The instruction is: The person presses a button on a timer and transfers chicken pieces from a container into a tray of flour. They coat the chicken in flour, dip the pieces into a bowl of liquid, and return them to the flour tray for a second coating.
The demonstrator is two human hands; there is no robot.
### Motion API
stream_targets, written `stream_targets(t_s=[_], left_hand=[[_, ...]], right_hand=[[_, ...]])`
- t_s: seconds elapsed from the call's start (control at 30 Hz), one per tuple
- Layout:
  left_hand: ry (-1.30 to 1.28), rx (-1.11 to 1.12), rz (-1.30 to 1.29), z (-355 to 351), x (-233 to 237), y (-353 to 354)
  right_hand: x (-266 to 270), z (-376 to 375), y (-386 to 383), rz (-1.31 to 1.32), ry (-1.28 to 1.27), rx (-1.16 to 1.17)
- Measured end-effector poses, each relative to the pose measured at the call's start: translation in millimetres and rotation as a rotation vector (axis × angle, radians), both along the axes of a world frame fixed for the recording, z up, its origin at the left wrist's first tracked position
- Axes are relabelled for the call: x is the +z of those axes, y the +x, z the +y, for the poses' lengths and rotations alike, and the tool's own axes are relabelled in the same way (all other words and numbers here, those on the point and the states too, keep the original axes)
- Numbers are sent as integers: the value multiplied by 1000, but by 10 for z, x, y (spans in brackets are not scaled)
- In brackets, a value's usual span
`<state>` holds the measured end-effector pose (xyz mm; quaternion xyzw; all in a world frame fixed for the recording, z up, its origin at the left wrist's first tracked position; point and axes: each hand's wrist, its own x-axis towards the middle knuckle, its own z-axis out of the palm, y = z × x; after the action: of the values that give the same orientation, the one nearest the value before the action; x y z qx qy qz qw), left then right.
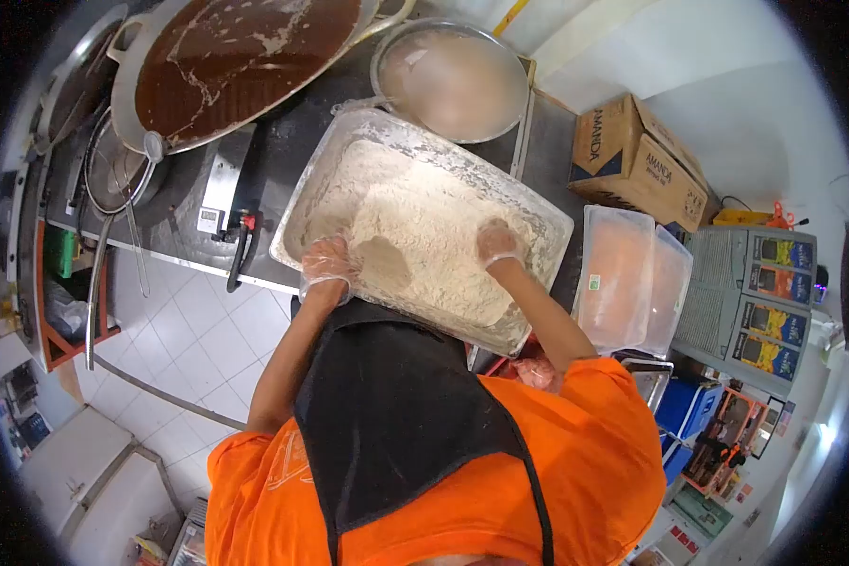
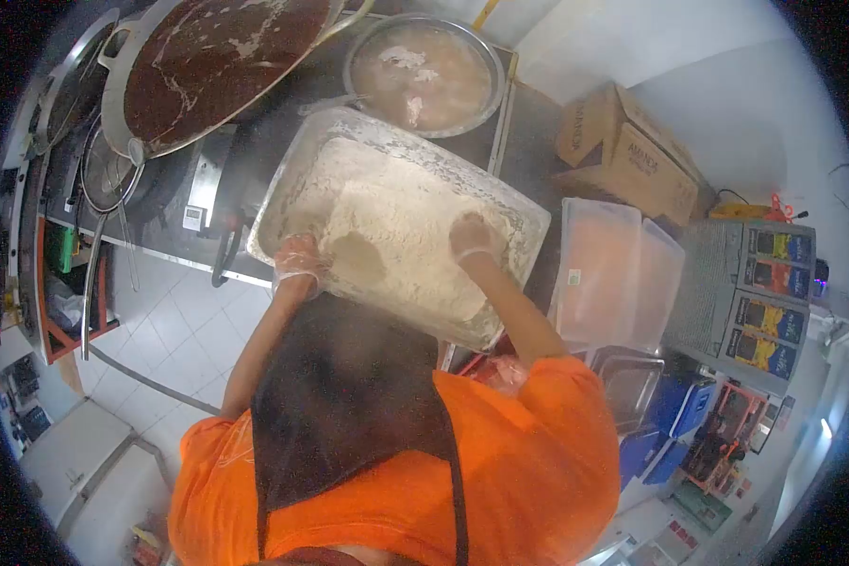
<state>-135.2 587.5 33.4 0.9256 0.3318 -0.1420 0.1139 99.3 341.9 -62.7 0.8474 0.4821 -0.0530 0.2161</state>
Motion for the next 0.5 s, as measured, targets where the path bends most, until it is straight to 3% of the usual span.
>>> stream_targets(t_s=[0.07, 0.17, 0.2, 0.27, 0.3, 0.37, 0.5], left_hand=[[-48, 42, -9, -46, 69, 7], [26, -18, -118, -57, -123, -88], [29, -24, -123, -52, -79, -68], [-85, 40, -80, -40, 59, -22], [-74, 50, -85, -21, 71, -2], [-164, 94, -42, -6, 56, 15], [-146, 65, -79, -3, -160, -24]], right_hand=[[196, -110, -34, 181, 316, 9], [467, 157, -155, 331, 456, 62], [620, 328, -232, 325, 460, 59], [868, 678, -373, 484, 30, -200], [675, 706, -379, 480, 38, -187], [129, 709, -408, 350, 458, -68], [428, 990, -468, 443, 328, -229]])
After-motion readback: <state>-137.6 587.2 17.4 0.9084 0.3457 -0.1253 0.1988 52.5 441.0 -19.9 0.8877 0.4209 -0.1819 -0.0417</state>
